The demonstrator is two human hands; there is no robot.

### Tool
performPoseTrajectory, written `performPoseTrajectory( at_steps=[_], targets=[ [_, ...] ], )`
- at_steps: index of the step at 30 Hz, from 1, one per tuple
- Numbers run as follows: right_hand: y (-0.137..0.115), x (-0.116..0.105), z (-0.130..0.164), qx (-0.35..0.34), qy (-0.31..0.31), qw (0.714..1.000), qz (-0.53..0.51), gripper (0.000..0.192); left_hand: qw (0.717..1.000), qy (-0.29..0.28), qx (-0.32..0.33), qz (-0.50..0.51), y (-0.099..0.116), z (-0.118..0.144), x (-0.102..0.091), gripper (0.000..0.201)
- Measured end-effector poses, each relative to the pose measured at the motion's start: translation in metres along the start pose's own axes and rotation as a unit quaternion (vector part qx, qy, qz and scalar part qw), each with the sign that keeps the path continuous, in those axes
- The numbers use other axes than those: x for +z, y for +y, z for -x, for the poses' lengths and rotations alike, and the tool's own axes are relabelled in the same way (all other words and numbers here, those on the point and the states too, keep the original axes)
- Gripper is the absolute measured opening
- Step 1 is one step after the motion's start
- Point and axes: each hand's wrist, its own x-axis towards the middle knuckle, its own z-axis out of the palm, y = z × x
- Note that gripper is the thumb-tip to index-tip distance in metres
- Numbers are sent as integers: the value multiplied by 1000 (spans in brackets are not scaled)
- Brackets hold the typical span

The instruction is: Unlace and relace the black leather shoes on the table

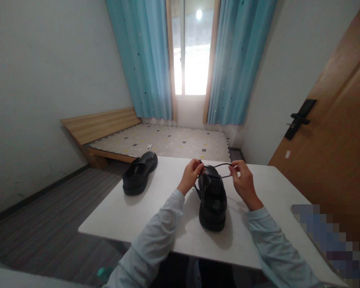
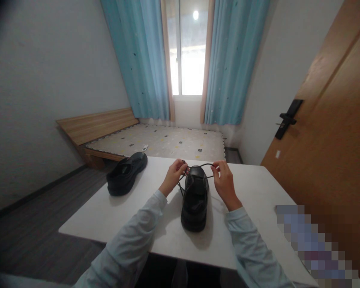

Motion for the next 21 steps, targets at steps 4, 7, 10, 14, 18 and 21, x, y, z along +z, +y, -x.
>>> performPoseTrajectory(
  at_steps=[4,7,10,14,18,21],
  targets=[
    [-1,-2,1,-96,0,992,78,10,1000,3,-15,10,0,0,0,30],
    [-2,-5,1,-132,8,983,130,10,999,6,-22,25,1,1,0,31],
    [-4,-9,1,-147,29,976,159,11,999,6,-25,33,2,2,1,32],
    [-6,-13,1,-176,71,963,191,13,1000,3,-18,23,1,2,0,31],
    [-9,-14,4,-167,95,957,218,15,1000,4,-12,11,-1,1,-1,30],
    [-10,-14,8,-139,100,962,214,18,1000,6,-17,4,0,1,0,31]
  ],
)
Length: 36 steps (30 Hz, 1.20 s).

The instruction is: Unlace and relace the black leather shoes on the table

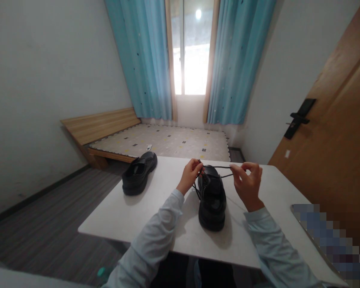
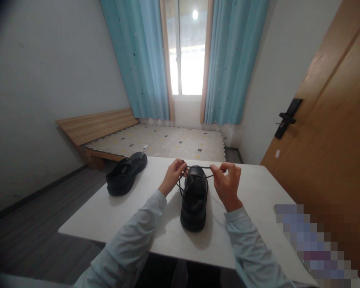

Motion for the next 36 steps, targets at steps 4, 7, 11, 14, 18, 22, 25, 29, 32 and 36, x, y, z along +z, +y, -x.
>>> performPoseTrajectory(
  at_steps=[4,7,11,14,18,22,25,29,32,36],
  targets=[
    [-5,0,4,-2,-9,1000,-16,17,1000,-1,-5,-7,0,1,1,31],
    [-11,3,4,-36,-54,997,-44,14,1000,2,-6,-8,-1,0,1,31],
    [-16,10,3,-47,-136,985,-99,18,1000,5,-1,-6,-1,0,0,31],
    [-14,17,5,-32,-198,971,-128,34,1000,11,5,-3,0,0,-1,32],
    [-7,24,7,5,-277,943,-185,40,1000,5,-5,-11,-2,-1,-2,33],
    [-1,26,9,45,-336,909,-243,38,1000,-2,-12,-26,-7,-2,-4,32],
    [0,25,9,52,-342,905,-248,36,999,-13,-5,-51,-9,-2,-6,31],
    [0,24,9,39,-342,906,-248,33,994,-62,-8,-88,-8,-6,-11,29],
    [0,25,9,39,-341,907,-245,34,990,-86,-31,-103,0,-12,-17,32],
    [-1,26,10,42,-350,907,-233,39,981,-149,-40,-116,28,-23,-21,31]
  ],
)
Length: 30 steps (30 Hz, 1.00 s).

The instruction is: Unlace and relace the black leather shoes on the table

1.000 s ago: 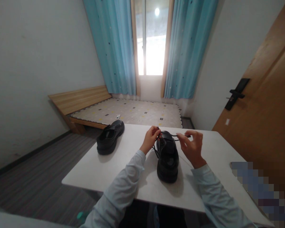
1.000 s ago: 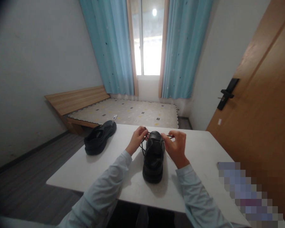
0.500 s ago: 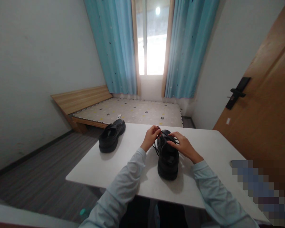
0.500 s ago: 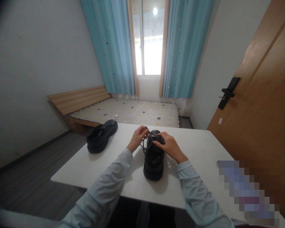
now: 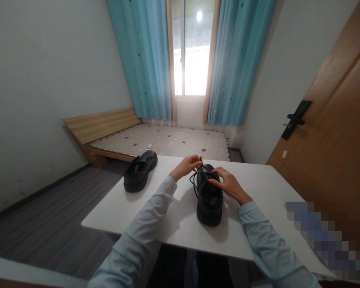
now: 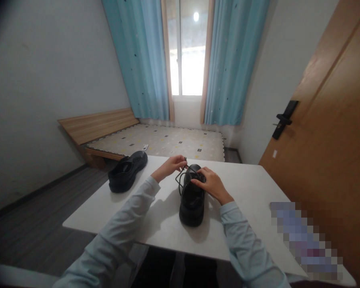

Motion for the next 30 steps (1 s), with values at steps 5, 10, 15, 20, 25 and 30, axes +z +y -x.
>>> performPoseTrajectory(
  at_steps=[5,10,15,20,25,30],
  targets=[
    [0,0,0,2,-2,1000,-3,43,995,-60,49,-62,53,-9,-12,25],
    [0,0,0,8,-4,999,-45,44,987,-70,97,-105,96,-20,-15,20],
    [7,-5,1,33,-60,989,-129,48,982,-65,123,-125,121,-27,-14,18],
    [16,-13,5,67,-140,963,-219,62,975,-43,184,-114,134,-37,-15,19],
    [16,-16,6,105,-163,946,-260,69,969,14,230,-91,143,-49,-14,18],
    [19,-15,6,98,-146,948,-265,71,969,63,218,-96,171,-40,-7,12]
  ],
)
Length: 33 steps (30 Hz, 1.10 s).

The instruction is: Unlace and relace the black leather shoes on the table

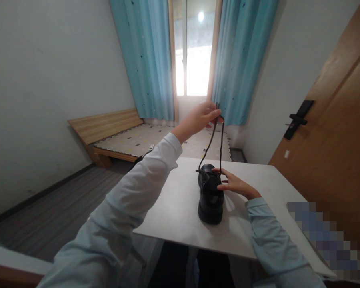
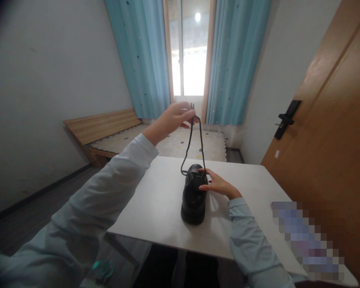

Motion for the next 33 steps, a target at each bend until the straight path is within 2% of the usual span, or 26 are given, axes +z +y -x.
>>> performPoseTrajectory(
  at_steps=[3,6,13,17,22,29,33],
  targets=[
    [4,-1,-1,-1,-12,1000,-9,76,1000,7,-10,-19,21,3,0,9],
    [7,-2,-1,6,-25,1000,-12,79,999,10,-18,-34,32,6,1,6],
    [6,-2,-1,5,-39,999,-25,78,998,41,-17,-35,38,-3,1,8],
    [2,-2,0,9,-35,999,-36,78,997,56,-11,-49,50,-7,-2,9],
    [0,-1,1,14,-29,999,-43,76,996,48,-17,-67,65,-6,-9,8],
    [4,-1,0,13,-29,998,-52,79,998,52,-8,-29,69,-8,-15,14],
    [1,-1,1,21,-33,998,-48,79,999,31,19,7,71,-10,-17,13]
  ],
)
